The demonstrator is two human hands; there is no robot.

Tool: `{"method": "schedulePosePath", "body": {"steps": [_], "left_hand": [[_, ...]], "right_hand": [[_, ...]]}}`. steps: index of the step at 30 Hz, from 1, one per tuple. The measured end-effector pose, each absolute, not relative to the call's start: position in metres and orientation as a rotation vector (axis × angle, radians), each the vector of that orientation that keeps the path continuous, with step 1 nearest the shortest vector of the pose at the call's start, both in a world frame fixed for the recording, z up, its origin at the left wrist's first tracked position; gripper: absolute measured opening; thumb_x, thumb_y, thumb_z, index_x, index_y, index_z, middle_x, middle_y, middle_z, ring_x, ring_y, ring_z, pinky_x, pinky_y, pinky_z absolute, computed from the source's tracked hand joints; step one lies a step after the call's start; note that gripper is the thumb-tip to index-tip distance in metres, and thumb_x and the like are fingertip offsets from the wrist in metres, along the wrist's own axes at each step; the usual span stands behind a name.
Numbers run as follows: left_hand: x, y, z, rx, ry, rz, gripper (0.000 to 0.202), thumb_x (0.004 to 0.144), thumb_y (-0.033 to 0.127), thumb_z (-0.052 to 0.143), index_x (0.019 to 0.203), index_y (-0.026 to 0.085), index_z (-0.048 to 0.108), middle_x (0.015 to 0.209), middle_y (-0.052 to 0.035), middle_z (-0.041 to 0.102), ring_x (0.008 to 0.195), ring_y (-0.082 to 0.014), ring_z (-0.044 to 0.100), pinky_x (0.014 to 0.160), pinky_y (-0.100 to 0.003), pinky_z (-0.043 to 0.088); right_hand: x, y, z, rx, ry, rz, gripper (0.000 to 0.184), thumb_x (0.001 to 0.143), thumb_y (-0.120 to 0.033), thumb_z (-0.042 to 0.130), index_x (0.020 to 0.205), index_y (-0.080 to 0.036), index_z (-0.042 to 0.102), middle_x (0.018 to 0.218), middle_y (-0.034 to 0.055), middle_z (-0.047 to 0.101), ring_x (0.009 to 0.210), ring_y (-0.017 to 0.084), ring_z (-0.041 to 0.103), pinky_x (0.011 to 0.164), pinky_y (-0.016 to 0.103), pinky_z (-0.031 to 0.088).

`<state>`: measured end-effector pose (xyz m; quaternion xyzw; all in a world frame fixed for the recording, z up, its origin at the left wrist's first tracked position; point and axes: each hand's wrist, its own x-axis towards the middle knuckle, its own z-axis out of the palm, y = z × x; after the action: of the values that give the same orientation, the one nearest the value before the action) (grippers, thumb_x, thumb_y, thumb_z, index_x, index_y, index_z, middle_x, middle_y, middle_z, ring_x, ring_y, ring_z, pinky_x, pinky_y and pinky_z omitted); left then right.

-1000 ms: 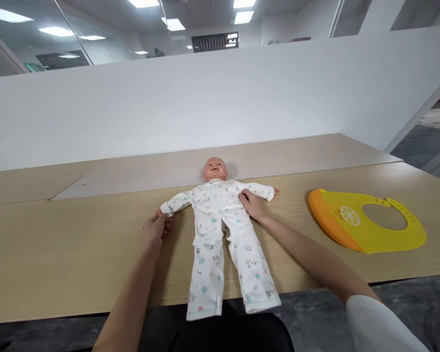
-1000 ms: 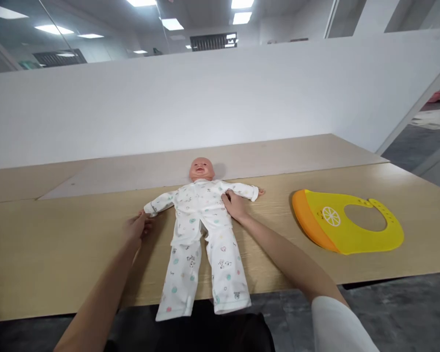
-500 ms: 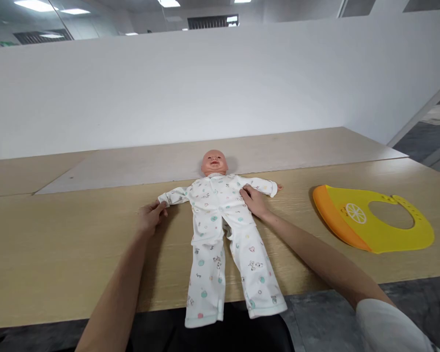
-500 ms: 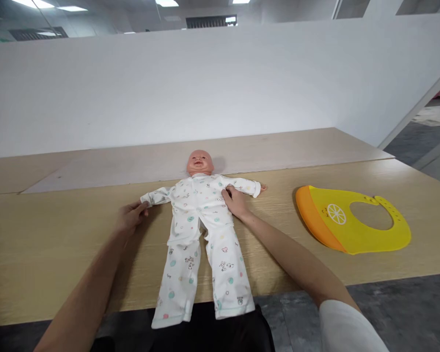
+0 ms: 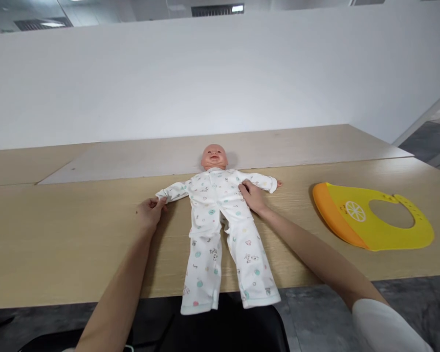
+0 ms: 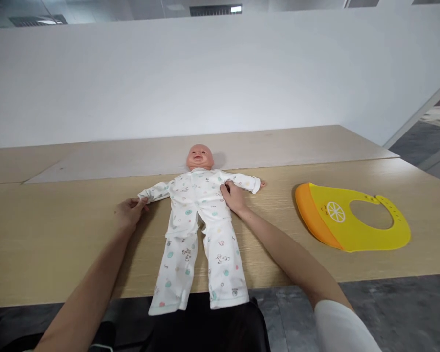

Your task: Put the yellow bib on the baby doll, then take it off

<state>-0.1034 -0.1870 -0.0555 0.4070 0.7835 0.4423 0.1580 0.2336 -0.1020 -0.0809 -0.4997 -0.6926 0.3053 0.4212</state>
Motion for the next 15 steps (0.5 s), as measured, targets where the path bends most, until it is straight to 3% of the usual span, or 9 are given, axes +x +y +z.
{"method": "schedulePosePath", "body": {"steps": [5,10,15], "left_hand": [[-0.098,-0.193,-0.051,1.209,2.252,1.166,0.035,0.085,0.045,0.056,0.070,0.014,0.061,0.054,0.0000,0.051,0.047,-0.0107,0.038,0.047,-0.023,0.028],[-0.098,-0.192,-0.053,1.159,2.259,1.179,0.032,0.088,0.039,0.058,0.099,0.009,0.064,0.067,0.0025,0.057,0.052,-0.0068,0.043,0.051,-0.016,0.032],[-0.104,-0.183,-0.063,1.116,2.336,1.184,0.030,0.087,0.036,0.056,0.098,0.009,0.065,0.067,0.0036,0.057,0.055,-0.0041,0.045,0.057,-0.014,0.033]], "right_hand": [[0.232,-0.101,-0.081,-1.288,-1.736,0.749,0.029,0.093,-0.041,0.042,0.086,-0.016,0.054,0.085,0.0038,0.061,0.082,0.015,0.053,0.080,0.025,0.036],[0.232,-0.100,-0.079,-1.329,-1.757,0.742,0.027,0.096,-0.038,0.043,0.090,-0.016,0.057,0.088,0.0043,0.062,0.085,0.015,0.055,0.081,0.025,0.037],[0.231,-0.099,-0.079,-1.315,-1.770,0.716,0.025,0.097,-0.037,0.043,0.089,-0.017,0.056,0.088,0.0034,0.062,0.086,0.015,0.056,0.082,0.025,0.039]]}}
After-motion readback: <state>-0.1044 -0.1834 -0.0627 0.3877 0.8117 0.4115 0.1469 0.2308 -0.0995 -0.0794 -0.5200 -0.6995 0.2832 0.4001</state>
